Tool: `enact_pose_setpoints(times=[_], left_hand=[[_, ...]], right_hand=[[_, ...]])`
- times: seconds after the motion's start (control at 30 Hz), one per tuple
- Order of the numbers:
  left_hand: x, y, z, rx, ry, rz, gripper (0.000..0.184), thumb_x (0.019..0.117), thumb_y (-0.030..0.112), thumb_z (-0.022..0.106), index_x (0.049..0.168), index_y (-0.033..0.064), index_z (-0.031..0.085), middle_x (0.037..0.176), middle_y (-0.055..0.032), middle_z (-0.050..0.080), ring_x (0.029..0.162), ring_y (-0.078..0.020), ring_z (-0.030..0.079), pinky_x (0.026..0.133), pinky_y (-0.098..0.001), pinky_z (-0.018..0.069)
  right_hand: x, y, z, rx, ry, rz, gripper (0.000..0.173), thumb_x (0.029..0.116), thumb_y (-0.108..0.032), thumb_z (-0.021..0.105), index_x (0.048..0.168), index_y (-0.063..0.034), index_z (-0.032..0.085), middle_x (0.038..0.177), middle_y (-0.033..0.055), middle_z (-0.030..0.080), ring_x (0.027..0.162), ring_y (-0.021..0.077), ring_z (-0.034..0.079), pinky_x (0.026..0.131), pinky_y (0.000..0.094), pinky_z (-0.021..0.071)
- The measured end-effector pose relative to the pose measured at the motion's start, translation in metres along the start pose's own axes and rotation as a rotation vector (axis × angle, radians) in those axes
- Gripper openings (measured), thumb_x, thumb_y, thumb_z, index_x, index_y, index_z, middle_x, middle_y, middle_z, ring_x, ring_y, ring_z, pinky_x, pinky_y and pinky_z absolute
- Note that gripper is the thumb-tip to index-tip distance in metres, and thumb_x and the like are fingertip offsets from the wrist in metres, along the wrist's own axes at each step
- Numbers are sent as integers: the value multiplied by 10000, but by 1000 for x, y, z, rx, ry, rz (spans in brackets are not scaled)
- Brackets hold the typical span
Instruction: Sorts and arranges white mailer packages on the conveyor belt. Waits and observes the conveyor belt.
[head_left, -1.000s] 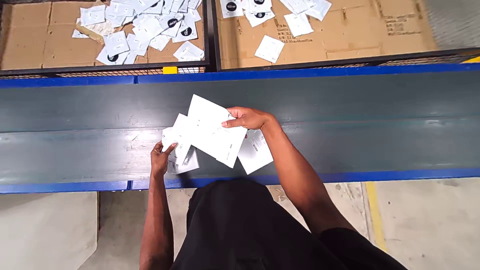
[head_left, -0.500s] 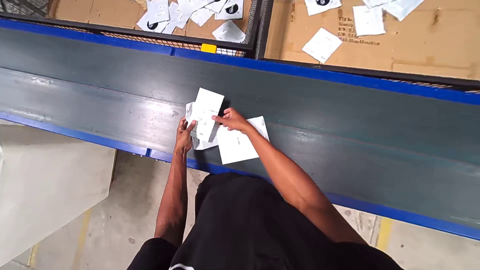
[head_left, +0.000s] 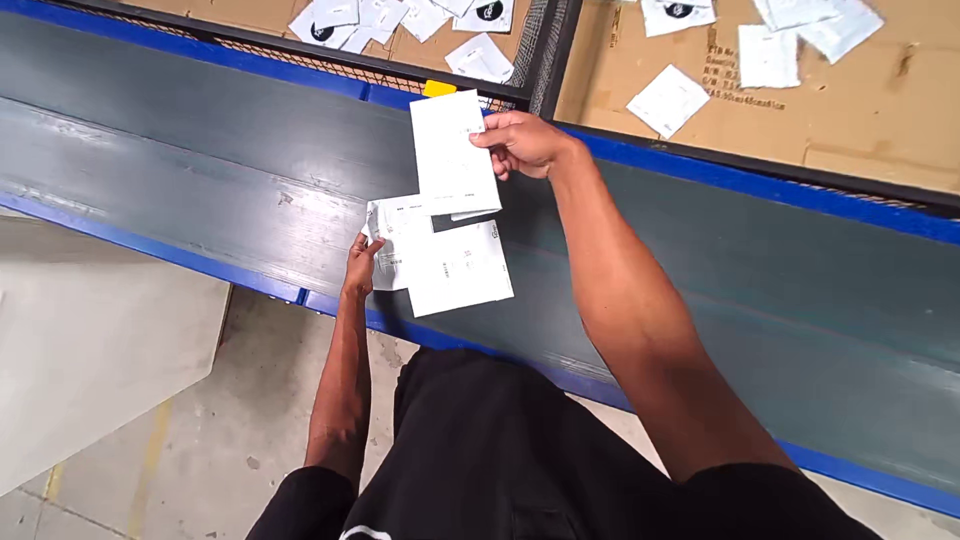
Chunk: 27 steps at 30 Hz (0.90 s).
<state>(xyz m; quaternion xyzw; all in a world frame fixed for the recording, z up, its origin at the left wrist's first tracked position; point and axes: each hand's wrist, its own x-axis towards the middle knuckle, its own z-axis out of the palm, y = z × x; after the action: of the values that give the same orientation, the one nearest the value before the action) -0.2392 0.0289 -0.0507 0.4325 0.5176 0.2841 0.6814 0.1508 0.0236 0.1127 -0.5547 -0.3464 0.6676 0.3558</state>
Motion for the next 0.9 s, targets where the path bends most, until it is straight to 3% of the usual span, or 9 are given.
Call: enact_pose_setpoints(times=[0.13, 0.23, 0.3, 0.37, 0.4, 0.5, 0.63, 0.77, 0.9], left_hand=[[5, 3, -3, 26, -32, 6, 409, 1018, 51, 522, 1421, -11, 499, 1341, -134, 629, 1193, -192, 632, 1024, -392, 535], [3, 5, -4, 48, -58, 18, 422, 988, 32, 505, 1408, -9, 509, 1350, -113, 620, 1216, -158, 607, 1047, -360, 504], [3, 6, -5, 46, -78, 24, 442, 956, 5, 531, 1396, -28, 495, 1315, -123, 633, 1185, -165, 623, 1029, -357, 517], [2, 3, -7, 37, -87, 27, 482, 929, -36, 564, 1401, -50, 466, 1282, -150, 648, 1152, -186, 651, 1006, -365, 545], [2, 2, -7, 35, -82, 30, 502, 917, -55, 574, 1405, -58, 453, 1275, -159, 646, 1142, -191, 656, 1000, -365, 551], [3, -2, -7, 26, -53, 45, 513, 897, -75, 611, 1391, -57, 471, 1260, -162, 654, 1129, -198, 664, 986, -376, 563], [1, -5, -2, -23, -12, 41, 513, 879, -102, 625, 1365, -49, 470, 1252, -162, 649, 1119, -207, 666, 967, -387, 573], [2, -3, 5, -32, 4, 23, 491, 880, -114, 612, 1346, -36, 478, 1215, -155, 658, 1074, -209, 681, 919, -391, 594], [3, 3, 9, -65, -5, 7, 473, 906, -102, 577, 1361, -22, 476, 1204, -161, 666, 1034, -241, 700, 866, -440, 617]], right_hand=[[-10, -12, -20, -34, -162, 43, 149, 1032, -198, 574, 1012, -77, 658, 656, 34, 615, 446, 70, 521, 394, 211, 443], [-1, -22, -20, -3, -124, -24, 152, 1033, -187, 567, 1011, -70, 662, 655, 33, 618, 449, 78, 538, 399, 221, 467], [11, -26, -10, 130, 76, -191, 142, 1042, -188, 558, 1089, -68, 616, 805, 12, 665, 620, 72, 626, 568, 241, 557], [30, -22, -2, 442, 241, -357, 410, 1090, -190, 492, 1445, -1, 418, 1257, 159, 655, 1085, 272, 709, 950, 432, 609], [39, -16, 5, 454, 330, -375, 503, 1079, -232, 533, 1499, -9, 369, 1332, 180, 625, 1152, 302, 687, 985, 453, 595], [37, 38, 36, -129, 407, -245, 636, 968, -345, 707, 1433, 6, 452, 1284, 159, 653, 1072, 255, 708, 887, 427, 624], [17, 137, 72, -874, 212, -50, 928, 787, -451, 862, 1540, -121, 430, 1500, 173, 512, 1330, 396, 524, 1057, 622, 460], [6, 178, 79, -1007, 258, -122, 957, 722, -227, 907, 1555, -208, 435, 1569, 42, 466, 1383, 366, 458, 1053, 593, 460], [5, 172, 85, -1000, 259, -90, 1033, 702, -180, 918, 1581, -184, 373, 1487, 123, 522, 1284, 399, 530, 1029, 582, 479]])
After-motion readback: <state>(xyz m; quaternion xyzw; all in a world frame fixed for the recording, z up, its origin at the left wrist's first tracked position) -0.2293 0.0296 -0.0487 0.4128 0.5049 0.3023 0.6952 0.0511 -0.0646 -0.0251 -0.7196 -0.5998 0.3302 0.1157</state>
